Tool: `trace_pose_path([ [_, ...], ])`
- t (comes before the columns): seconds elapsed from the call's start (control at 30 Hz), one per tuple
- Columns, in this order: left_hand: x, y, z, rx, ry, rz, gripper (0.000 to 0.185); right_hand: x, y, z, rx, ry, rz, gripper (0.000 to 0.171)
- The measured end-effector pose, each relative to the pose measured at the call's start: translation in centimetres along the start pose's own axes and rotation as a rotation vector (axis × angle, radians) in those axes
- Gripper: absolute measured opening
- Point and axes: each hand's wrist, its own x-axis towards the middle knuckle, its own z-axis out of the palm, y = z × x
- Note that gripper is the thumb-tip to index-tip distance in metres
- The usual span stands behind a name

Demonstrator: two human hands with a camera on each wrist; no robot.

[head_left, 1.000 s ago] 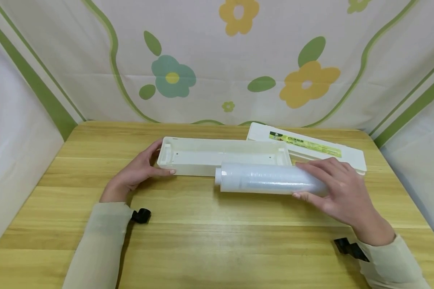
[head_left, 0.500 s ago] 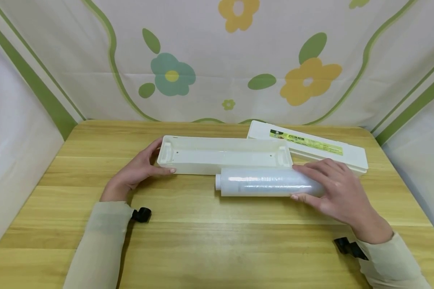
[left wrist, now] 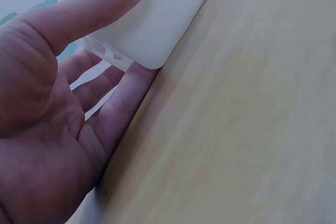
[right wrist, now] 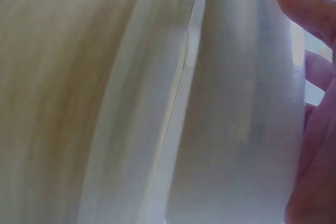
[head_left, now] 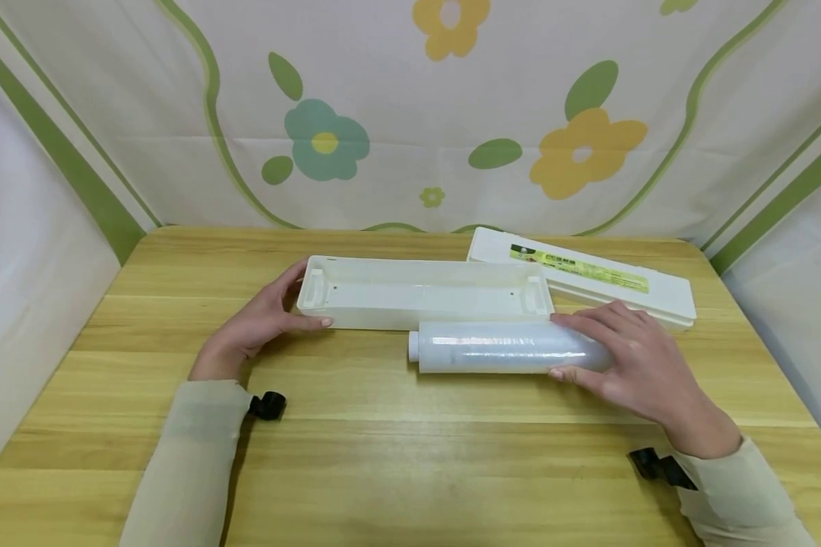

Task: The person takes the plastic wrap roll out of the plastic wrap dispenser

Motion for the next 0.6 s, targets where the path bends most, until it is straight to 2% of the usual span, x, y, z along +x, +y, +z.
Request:
trace_pose_path([
  [0.07, 0.02, 0.02, 0.01, 0.003, -0.002, 0.001, 0.117, -0.11, 0.07, 0.07, 0.013, -0.024, 0.035, 0.072],
  [0.23, 0.04, -0.09, -0.03, -0.008, -0.015, 0.01, 0.116, -0.28, 0.11, 0.19, 0.022, -0.091, 0.131, 0.084],
  [0.6, -0.01, -0.08, 0.0, 0.009, -0.013, 0.02, 0.113, -0.06, -0.05, 0.14, 0.019, -0.147, 0.179, 0.081],
])
